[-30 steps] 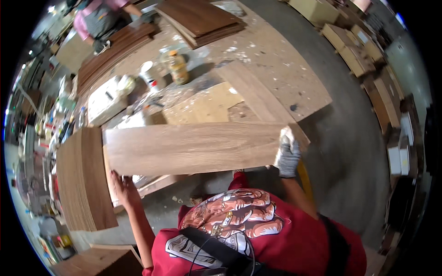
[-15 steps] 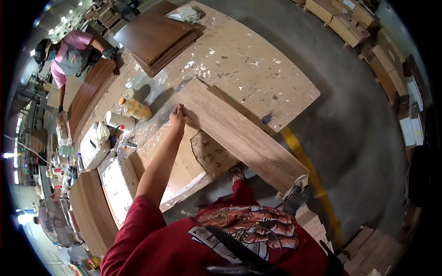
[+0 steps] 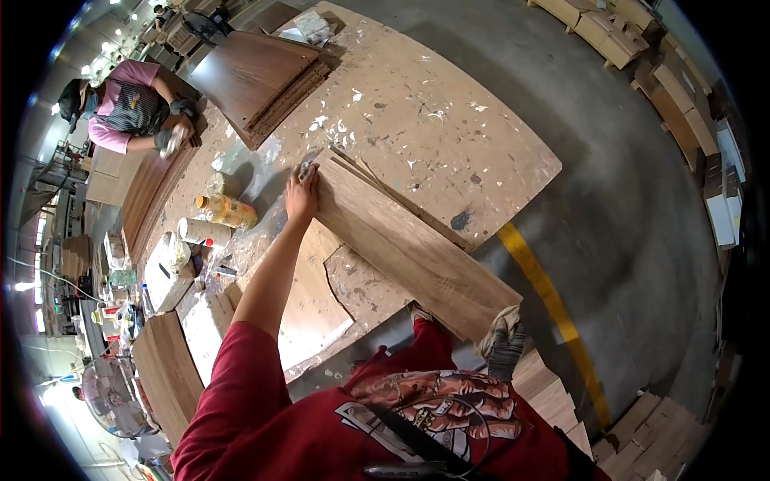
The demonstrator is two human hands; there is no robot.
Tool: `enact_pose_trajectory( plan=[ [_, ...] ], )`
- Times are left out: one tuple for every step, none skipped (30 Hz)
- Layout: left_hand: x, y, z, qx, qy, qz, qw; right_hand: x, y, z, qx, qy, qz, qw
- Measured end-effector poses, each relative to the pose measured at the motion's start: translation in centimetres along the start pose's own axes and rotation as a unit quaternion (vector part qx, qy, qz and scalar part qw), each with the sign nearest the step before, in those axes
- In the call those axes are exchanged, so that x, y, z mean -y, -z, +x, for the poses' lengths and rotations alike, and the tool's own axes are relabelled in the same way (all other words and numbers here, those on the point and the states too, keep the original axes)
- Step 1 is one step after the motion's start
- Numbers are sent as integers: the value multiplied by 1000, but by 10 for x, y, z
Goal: The person wipes wooden panels with a cloth and stacks them onto a pallet in a manufacturing facility.
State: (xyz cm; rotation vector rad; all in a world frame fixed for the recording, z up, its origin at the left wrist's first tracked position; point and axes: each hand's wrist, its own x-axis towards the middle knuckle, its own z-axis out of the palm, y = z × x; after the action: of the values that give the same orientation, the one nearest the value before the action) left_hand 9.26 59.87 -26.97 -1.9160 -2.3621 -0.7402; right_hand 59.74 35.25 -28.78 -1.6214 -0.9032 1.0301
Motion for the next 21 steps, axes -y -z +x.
enact_pose_trajectory(
  plan=[
    [2, -5, 4, -31, -8, 45, 998, -4, -3, 0, -1, 1, 5, 1000],
    [4, -9, 10, -61, -17, 89, 994, -8, -6, -1, 0, 0, 10, 1000],
    [6, -12, 17, -59, -18, 88, 994, -9, -8, -1, -1, -2, 10, 1000],
    [8, -14, 25, -28, 1, 48, 998, -11, -12, -2, -4, -4, 10, 1000],
    [14, -14, 27, 3, 22, 10, 1000, -4, -14, -1, 3, -6, -8, 1000],
    [19, -17, 26, -33, 10, 1, 999, 4, -16, -1, 11, -8, -28, 1000],
    [19, -20, 27, -29, 10, -2, 1000, 11, -18, 0, 16, -9, -46, 999],
    [20, -22, 30, -41, 24, -6, 999, 15, -21, 1, 23, 13, -90, 996],
    [20, -23, 34, -53, 36, -10, 998, 16, -21, 1, 29, 35, -132, 990],
    [19, -25, 35, -63, 23, -18, 998, 10, -20, 1, 47, -1, -122, 991],
    [18, -27, 35, -60, 25, -19, 998, 8, -18, 0, 47, -3, -125, 991],
    [20, -26, 35, -64, 18, -19, 998, 15, -22, -1, 30, 26, -124, 991],
    [23, -22, 34, -69, 13, -19, 997, 19, -23, -4, 15, 55, -123, 991],
    [28, -15, 32, -72, -1, -11, 997, 0, -19, -2, 23, 56, -122, 991],
    [28, -12, 26, -85, 21, 26, 996, -31, -7, 2, -36, 94, -190, 977],
    [15, -9, 22, -102, 45, 32, 993, -50, 13, 8, -100, 132, -260, 951],
    [1, 0, 15, -121, 71, 42, 989, -50, 28, 21, -108, 105, -202, 968],
    [-9, 11, 3, -141, 41, 18, 989, -39, 34, 27, -110, 122, -210, 964],
    [-17, 25, -13, -161, 13, -3, 987, -24, 38, 34, -110, 139, -217, 960],
    [-30, 41, -33, -146, 8, -26, 989, -10, 43, 41, -111, 156, -226, 955],
    [-13, 56, -63, -133, -24, -17, 991, 32, 21, 54, -124, 112, -11, 986]
  ],
)
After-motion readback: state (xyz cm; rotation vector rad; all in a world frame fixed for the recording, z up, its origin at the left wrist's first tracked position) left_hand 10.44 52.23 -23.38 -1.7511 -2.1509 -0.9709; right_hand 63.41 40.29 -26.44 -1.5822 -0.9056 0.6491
